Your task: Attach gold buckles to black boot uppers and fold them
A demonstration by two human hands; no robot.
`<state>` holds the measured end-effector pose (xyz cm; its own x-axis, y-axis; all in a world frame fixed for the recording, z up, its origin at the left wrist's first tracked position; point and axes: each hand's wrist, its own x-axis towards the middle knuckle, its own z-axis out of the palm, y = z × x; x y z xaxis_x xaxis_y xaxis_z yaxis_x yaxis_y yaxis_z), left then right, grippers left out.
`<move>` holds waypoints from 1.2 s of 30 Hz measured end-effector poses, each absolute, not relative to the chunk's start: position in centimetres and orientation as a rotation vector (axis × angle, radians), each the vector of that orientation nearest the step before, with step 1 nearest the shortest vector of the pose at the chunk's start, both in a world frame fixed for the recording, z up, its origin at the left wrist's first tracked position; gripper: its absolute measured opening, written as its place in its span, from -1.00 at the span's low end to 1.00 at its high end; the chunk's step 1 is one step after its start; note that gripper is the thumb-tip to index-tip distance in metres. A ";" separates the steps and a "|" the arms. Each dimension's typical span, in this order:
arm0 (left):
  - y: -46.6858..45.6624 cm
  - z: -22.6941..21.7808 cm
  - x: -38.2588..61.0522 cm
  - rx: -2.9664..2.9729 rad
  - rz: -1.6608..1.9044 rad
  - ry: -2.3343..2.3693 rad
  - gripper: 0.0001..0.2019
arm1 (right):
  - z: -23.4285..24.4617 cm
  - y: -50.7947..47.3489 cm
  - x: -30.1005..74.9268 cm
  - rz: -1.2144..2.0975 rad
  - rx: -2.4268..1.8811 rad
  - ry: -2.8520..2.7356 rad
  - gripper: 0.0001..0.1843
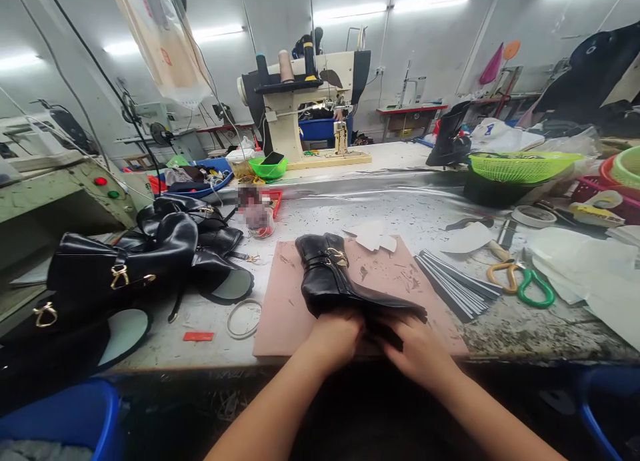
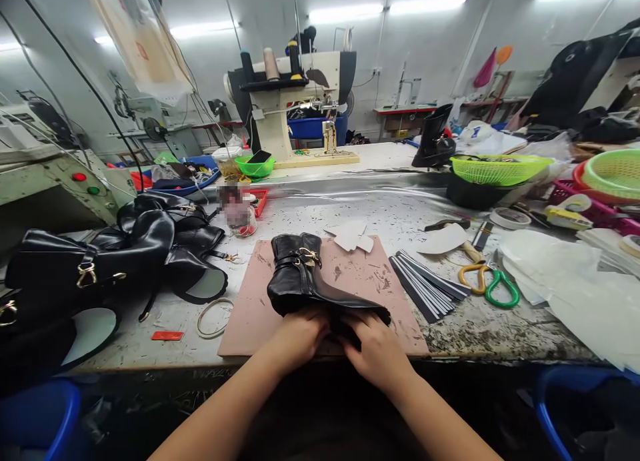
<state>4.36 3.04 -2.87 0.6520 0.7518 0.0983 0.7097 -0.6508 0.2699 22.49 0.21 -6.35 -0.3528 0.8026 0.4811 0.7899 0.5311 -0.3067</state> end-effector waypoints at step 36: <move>2.4 -3.6 5.3 2.676 0.255 1.252 -0.56 | -5.9 -0.6 22.1 -0.246 -1.182 -2.184 -0.71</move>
<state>5.33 2.42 -3.62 0.6316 0.7712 0.0797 0.7411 -0.6307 0.2301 22.12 -0.63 -5.94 -0.3948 0.6858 0.6114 0.8047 0.5793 -0.1302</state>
